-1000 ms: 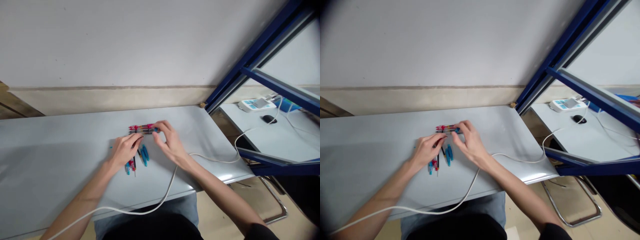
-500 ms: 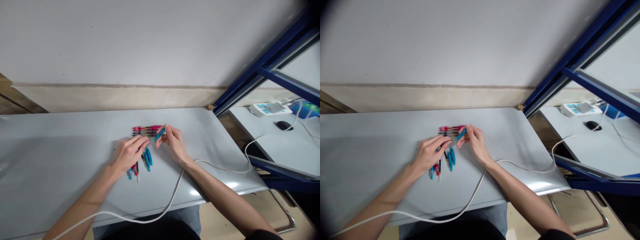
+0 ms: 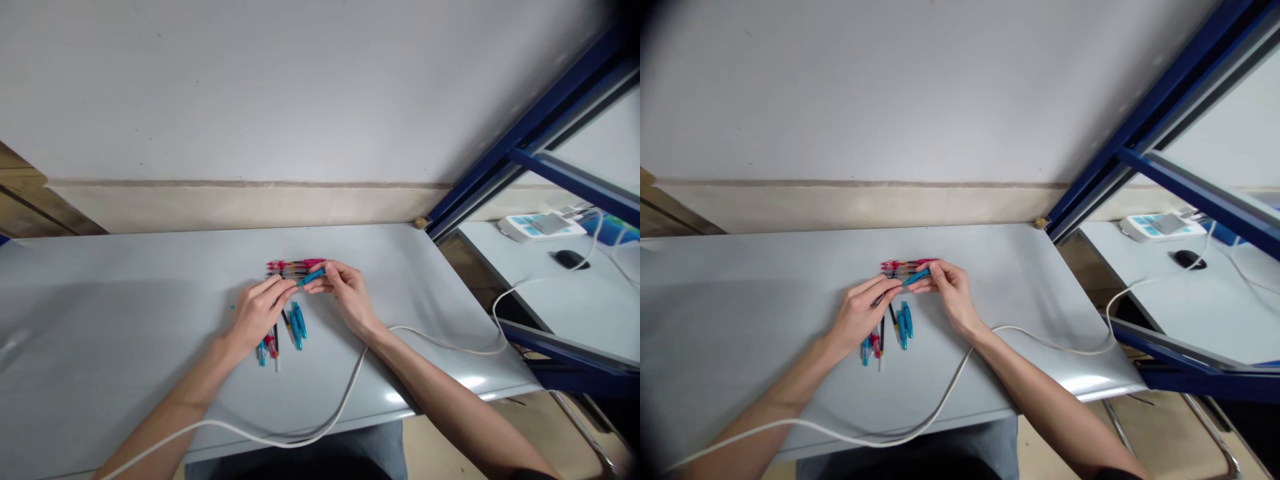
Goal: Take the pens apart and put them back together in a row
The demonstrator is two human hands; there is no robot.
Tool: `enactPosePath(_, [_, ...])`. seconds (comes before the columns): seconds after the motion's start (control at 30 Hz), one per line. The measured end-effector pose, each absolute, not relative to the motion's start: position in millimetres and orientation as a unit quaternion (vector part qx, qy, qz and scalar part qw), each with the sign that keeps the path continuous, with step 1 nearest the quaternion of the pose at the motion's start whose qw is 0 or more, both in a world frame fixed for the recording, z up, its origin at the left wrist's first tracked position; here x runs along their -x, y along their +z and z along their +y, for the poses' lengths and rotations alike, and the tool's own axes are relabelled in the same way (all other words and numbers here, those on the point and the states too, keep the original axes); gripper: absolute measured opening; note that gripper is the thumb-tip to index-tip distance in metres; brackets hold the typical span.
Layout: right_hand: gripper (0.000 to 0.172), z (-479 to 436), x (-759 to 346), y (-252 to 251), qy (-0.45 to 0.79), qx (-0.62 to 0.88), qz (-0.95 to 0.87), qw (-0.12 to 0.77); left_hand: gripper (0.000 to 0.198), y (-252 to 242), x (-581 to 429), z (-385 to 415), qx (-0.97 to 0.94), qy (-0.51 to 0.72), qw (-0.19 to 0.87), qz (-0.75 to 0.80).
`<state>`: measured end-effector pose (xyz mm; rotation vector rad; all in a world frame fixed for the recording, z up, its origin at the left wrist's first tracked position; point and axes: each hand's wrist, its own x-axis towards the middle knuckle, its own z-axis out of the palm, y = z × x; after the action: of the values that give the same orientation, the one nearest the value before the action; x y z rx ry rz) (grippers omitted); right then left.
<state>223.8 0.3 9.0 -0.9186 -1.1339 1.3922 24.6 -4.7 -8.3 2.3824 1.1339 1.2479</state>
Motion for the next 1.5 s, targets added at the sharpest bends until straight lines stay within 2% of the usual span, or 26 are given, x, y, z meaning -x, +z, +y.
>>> enactPosePath(0.2, [0.040, -1.5, -227.3, 12.9, 0.511, 0.384, -0.554, 0.534, 0.014, -6.6, -20.7, -3.5, -0.817, 0.396, 0.136, 0.398])
enactPosePath(0.4, [0.028, 1.1, -229.5, 4.7, 0.473, 0.378, -0.583, 0.542, 0.015, -7.5, -19.5, -3.5, -0.804, 0.418, 0.124, 0.404])
enactPosePath(0.5, [0.021, 1.5, -230.6, 0.8, 0.396, 0.388, -0.639, 0.533, 0.017, -5.4, -16.3, -4.6, -0.806, 0.408, 0.106, 0.416])
enactPosePath(0.63, [0.026, -1.6, -231.1, 2.0, 0.287, 0.359, -0.729, 0.507, 0.022, 1.3, -18.5, -6.8, -0.846, 0.329, 0.034, 0.419])
enactPosePath(0.77, [0.029, -3.8, -231.1, 4.0, 0.237, 0.324, -0.760, 0.511, 0.027, 9.5, -30.7, -3.8, -0.878, 0.251, -0.027, 0.408])
enactPosePath(0.83, [0.029, -4.5, -231.3, 4.4, 0.226, 0.333, -0.753, 0.521, 0.036, 13.2, -35.2, -0.3, -0.883, 0.237, -0.023, 0.403])
enactPosePath(1.0, [0.029, -5.3, -231.7, 4.5, 0.208, 0.342, -0.743, 0.536, 0.082, 17.8, -33.3, 3.2, -0.906, 0.229, 0.012, 0.356])
enactPosePath(1.1, [0.021, -4.3, -231.8, 4.2, 0.205, 0.376, -0.727, 0.537, 0.088, 16.8, -26.7, 0.5, -0.916, 0.213, -0.003, 0.339])
enactPosePath(1.2, [0.019, -3.0, -231.9, 2.9, 0.209, 0.418, -0.725, 0.506, 0.080, 14.6, -19.1, -0.5, -0.918, 0.240, -0.016, 0.316])
enactPosePath(1.3, [0.029, -2.5, -232.2, 0.5, 0.210, 0.443, -0.726, 0.482, 0.065, 11.5, -12.5, 2.5, -0.909, 0.283, -0.031, 0.306])
enactPosePath(1.4, [0.040, -2.1, -232.6, -1.1, 0.214, 0.463, -0.728, 0.458, 0.039, 8.2, -7.4, 7.0, -0.893, 0.300, -0.063, 0.329])
enactPosePath(1.5, [0.032, -0.8, -232.6, -0.1, 0.235, 0.447, -0.733, 0.456, 0.018, 6.4, -3.9, 10.4, -0.877, 0.305, -0.066, 0.367])
